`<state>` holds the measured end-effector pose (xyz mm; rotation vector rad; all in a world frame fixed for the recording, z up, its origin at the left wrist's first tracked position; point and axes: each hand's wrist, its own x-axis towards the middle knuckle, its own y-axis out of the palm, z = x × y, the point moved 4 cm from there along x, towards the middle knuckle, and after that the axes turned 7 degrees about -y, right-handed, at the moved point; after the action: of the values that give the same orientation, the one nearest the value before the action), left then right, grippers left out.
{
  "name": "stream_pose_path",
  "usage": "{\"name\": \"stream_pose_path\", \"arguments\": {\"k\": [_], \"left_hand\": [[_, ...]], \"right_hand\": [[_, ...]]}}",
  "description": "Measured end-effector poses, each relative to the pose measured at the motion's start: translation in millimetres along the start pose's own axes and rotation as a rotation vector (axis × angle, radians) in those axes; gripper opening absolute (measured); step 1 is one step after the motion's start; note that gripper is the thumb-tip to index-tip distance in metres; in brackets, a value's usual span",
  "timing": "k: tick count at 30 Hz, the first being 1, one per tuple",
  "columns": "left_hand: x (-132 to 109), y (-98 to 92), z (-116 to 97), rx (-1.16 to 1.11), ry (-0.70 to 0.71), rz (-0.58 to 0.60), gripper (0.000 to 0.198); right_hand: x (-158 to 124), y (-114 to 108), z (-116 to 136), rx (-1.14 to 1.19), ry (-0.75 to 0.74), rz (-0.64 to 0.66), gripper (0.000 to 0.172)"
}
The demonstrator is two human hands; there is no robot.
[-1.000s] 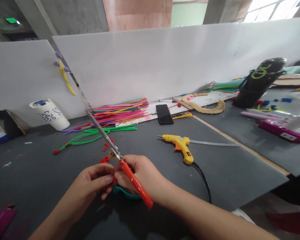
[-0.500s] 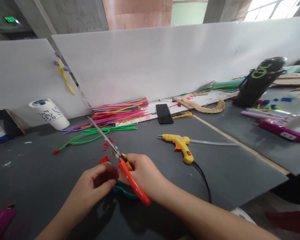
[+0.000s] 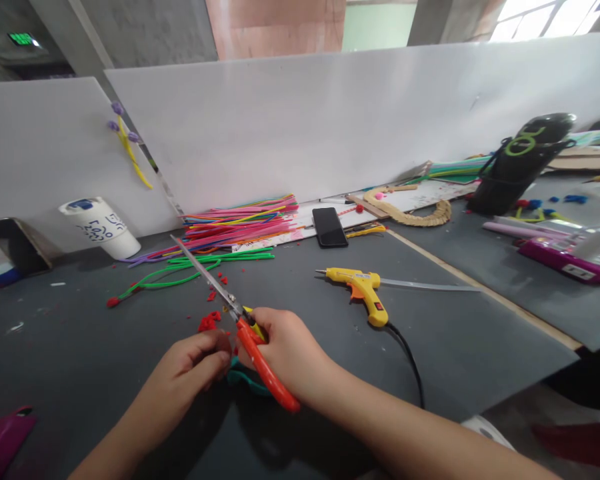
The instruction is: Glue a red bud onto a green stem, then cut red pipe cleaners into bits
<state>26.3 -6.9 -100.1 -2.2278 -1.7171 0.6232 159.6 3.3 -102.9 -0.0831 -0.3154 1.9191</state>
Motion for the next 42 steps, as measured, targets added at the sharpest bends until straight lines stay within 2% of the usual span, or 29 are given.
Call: {"name": "stream_pose_path", "arguments": {"k": [3,6,10,17,20,23,27,34,42], "left_hand": [[1.1,-2.0,3.0,0.083,-0.019,-0.006,0.028],[1.8,-6.2,3.7,0.062,-0.033,-0.079,0.010],[1.6,-4.6,2.4,-0.030,-0.044,-0.052,0.011],[2.3,-0.7,1.5,-0.091,-0.040,-0.041,0.007],[2.8,-7.9,3.0,-0.240,-0.057,-0.130,0.006],[1.9,-20.4,5.3,-0.484,-0.061,-0.265,0.007],[-0.6,-33.2,3.9,-0.725,0.007,-0.364,0.007],[-4.7,-39.7,0.9,-0.880,0.133,-0.398,0.004],[-7.3,-40.1,0.0,-0.936,0.169,-0.398,0.006]], "right_hand": [[0.4,-2.8,-1.8,-0.008,0.040,-0.002,0.005],[0.9,-4.2,-1.0,-0.022,0.041,0.008,0.005],[1.8,-3.5,0.9,-0.093,0.001,-0.002,0.003],[1.1,-2.9,1.1,-0.203,-0.048,0.004,0.011],[-1.0,-8.6,5.3,-0.287,-0.073,-0.027,0.021],[-3.1,-12.9,11.7,-0.494,-0.092,-0.038,0.033],[-4.0,-10.5,13.7,-0.722,-0.126,-0.003,0.035],[-6.3,-3.8,3.5,-0.949,-0.219,0.049,0.034],[-9.9,-0.8,1.0,-1.011,-0.287,0.058,0.035]]}}
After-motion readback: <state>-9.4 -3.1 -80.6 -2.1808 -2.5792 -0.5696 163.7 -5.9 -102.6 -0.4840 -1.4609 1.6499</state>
